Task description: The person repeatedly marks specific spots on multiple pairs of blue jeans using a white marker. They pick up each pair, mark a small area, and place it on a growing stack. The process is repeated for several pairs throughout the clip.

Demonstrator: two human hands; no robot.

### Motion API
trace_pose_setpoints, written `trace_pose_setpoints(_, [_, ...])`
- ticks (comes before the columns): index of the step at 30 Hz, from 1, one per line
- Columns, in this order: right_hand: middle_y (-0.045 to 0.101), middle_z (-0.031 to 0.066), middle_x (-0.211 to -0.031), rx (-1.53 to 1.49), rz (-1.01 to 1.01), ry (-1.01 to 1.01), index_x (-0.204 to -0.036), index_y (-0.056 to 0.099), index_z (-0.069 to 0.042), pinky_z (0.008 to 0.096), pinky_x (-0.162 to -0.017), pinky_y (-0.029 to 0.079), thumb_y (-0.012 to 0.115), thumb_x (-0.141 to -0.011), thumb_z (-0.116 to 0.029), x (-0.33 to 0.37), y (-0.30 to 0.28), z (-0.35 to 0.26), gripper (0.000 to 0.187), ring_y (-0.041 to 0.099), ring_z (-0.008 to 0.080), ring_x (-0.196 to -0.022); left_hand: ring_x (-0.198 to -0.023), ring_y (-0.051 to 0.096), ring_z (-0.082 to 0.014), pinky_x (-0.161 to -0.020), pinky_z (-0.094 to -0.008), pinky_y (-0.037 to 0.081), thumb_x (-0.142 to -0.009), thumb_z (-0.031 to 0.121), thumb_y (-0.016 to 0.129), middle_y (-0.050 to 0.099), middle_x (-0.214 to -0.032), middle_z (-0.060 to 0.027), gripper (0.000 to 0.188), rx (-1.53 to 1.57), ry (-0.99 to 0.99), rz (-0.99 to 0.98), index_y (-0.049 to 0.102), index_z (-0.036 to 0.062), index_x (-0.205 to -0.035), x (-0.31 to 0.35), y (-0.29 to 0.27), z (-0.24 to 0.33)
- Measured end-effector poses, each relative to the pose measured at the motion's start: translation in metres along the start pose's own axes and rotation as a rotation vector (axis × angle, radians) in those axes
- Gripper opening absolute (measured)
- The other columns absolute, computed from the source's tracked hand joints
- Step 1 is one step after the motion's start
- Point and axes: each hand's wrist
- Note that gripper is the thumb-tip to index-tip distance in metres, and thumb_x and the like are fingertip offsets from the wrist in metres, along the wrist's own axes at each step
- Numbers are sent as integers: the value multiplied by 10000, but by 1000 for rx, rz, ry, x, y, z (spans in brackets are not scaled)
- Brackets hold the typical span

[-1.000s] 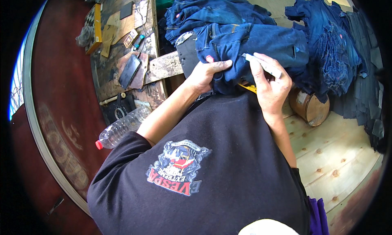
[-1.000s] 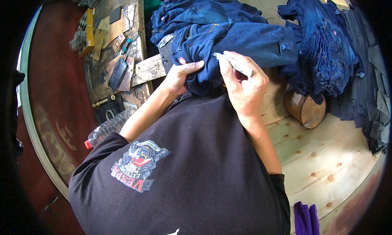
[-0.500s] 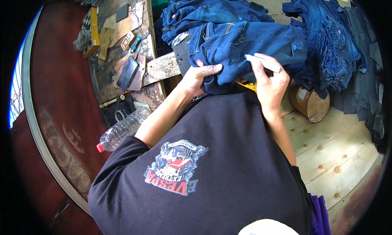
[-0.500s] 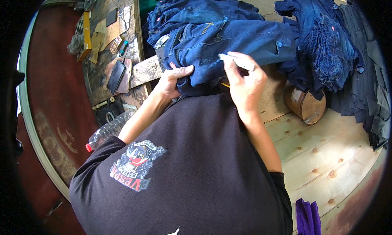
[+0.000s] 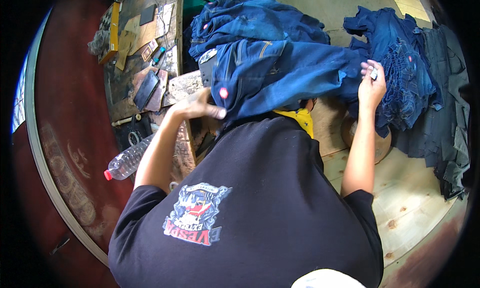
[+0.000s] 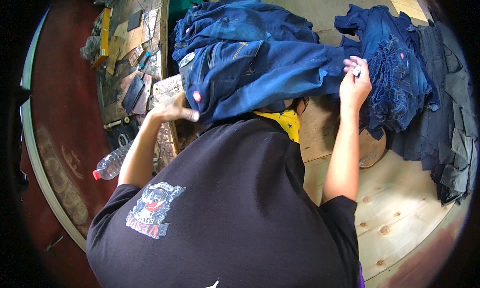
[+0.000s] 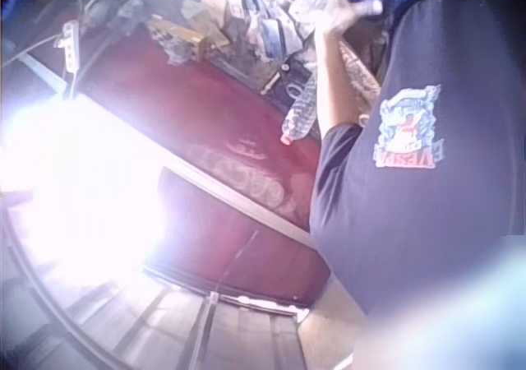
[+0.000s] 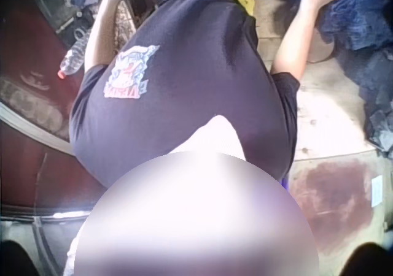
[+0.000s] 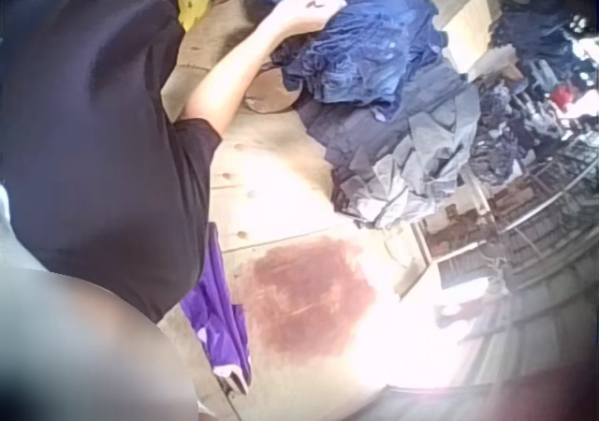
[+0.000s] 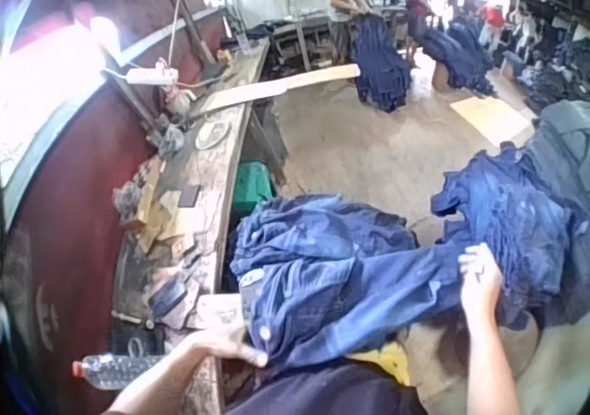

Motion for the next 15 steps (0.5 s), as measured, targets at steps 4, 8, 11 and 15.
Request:
trace_pose_setpoints(4, [772, 250, -1106, 21, -300, -169, -1297, 693, -71, 458, -864, 581, 702, -1083, -286, -36, -5, 68, 303, 770, 409, -1014, -920, 681, -176, -813, -353, 558, -746, 395, 989, 741, -983, -72, 550, -259, -151, -148, 730, 25, -1060, -7, -14, -22])
trace_pose_setpoints(8, [750, 258, -956, 474, -623, -123, -1174, 714, -147, 533, -790, 565, 665, -1074, -353, -75, -78, 110, 234, 740, 481, -947, -674, 565, -170, -626, -381, 488, -779, 460, 956, 603, -692, -35, 558, -429, -136, -126, 604, 31, -727, -73, 30, 18])
trace_pose_setpoints(11, [739, 283, -932, 736, -339, -153, -1089, 720, -154, 589, -755, 546, 616, -1084, -390, -143, -184, 140, 258, 727, 511, -919, -1076, 647, -163, -982, -370, 538, -974, 211, 816, 749, -1161, -41, 405, 320, 427, -74, 694, -12, -1288, -145, 113, 101])
trace_pose_setpoints(15, [749, 283, -944, 1034, 62, -253, -1200, 680, -183, 629, -751, 527, 572, -1104, -367, -269, -300, 157, 234, 719, 530, -910, -1435, 504, -211, -1274, -396, 341, -1011, 30, 706, 579, -1553, -99, 653, 594, 681, -25, 432, -1, -1602, -257, 214, 236])
Point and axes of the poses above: each hand's wrist, its own x-axis away from the middle knuckle, its own y-axis out of the palm, z = x × y
